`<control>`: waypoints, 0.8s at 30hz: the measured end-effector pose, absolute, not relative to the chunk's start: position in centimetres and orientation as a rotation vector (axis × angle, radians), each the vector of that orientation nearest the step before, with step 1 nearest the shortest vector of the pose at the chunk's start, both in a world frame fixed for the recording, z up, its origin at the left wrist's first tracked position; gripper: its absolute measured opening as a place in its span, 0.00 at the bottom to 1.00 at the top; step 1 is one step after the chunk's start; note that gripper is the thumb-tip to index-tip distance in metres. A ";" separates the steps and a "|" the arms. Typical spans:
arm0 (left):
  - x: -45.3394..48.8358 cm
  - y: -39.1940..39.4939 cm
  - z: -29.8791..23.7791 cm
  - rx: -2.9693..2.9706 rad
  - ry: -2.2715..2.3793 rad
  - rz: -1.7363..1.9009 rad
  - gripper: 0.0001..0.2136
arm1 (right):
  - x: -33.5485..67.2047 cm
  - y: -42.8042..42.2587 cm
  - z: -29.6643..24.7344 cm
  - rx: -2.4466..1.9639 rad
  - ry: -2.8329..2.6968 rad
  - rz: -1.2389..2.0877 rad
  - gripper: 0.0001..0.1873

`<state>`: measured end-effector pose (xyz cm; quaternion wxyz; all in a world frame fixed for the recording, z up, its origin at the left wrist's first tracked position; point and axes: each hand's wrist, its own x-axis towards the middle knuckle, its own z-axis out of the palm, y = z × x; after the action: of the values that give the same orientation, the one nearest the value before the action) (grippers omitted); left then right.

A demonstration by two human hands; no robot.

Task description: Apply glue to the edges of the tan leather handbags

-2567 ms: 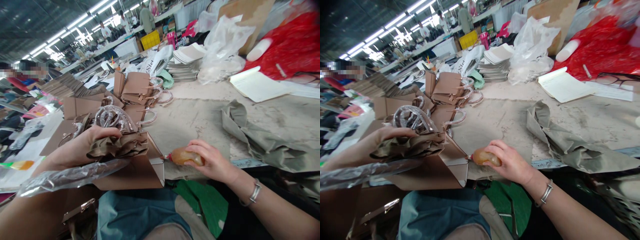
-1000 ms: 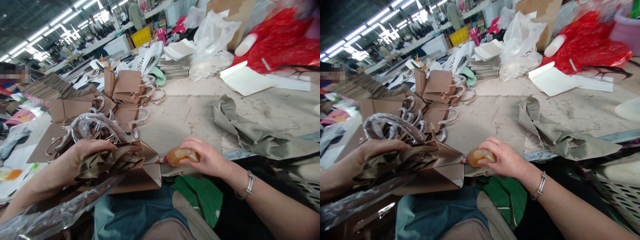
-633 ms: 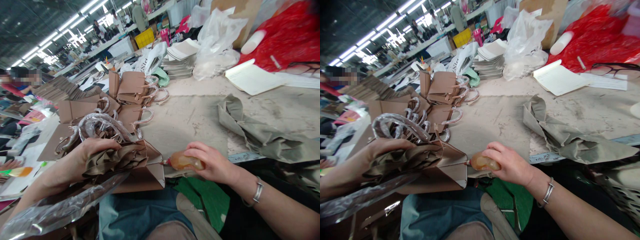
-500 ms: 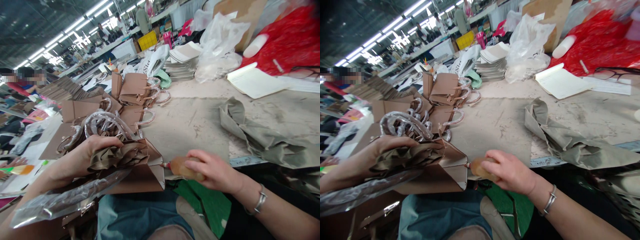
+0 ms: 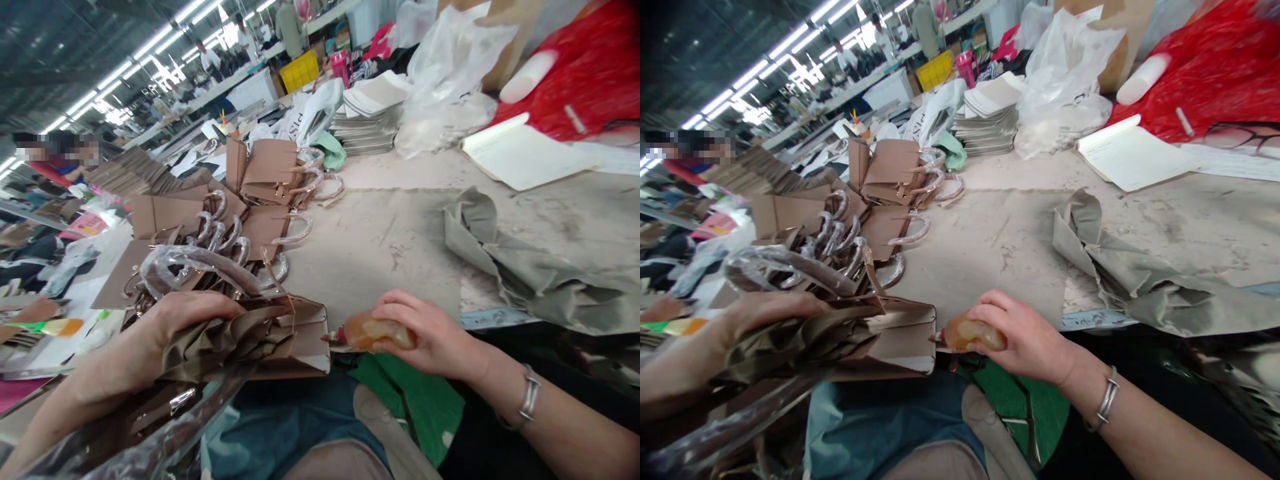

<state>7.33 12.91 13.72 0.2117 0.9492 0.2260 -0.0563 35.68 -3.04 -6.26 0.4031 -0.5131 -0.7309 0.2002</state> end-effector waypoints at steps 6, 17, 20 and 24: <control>5.2 11.8 13.3 2.577 0.639 -0.392 0.14 | 35.7 -2.8 -6.7 -1.239 -1.834 0.674 0.16; 7.0 12.2 13.7 2.727 0.487 -0.176 0.13 | 36.4 -2.4 -6.9 -1.197 -1.818 0.615 0.17; 7.3 12.2 14.0 2.696 0.590 -0.185 0.11 | 36.3 -2.1 -6.8 -1.215 -1.773 0.550 0.15; 7.1 13.7 14.4 2.587 0.803 -0.236 0.11 | 36.5 -2.0 -6.5 -1.170 -1.773 0.633 0.14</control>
<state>7.09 13.69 14.38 0.2096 0.9303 0.2886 -0.0848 36.46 -2.04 -6.50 0.4461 -0.4724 -0.7159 0.2555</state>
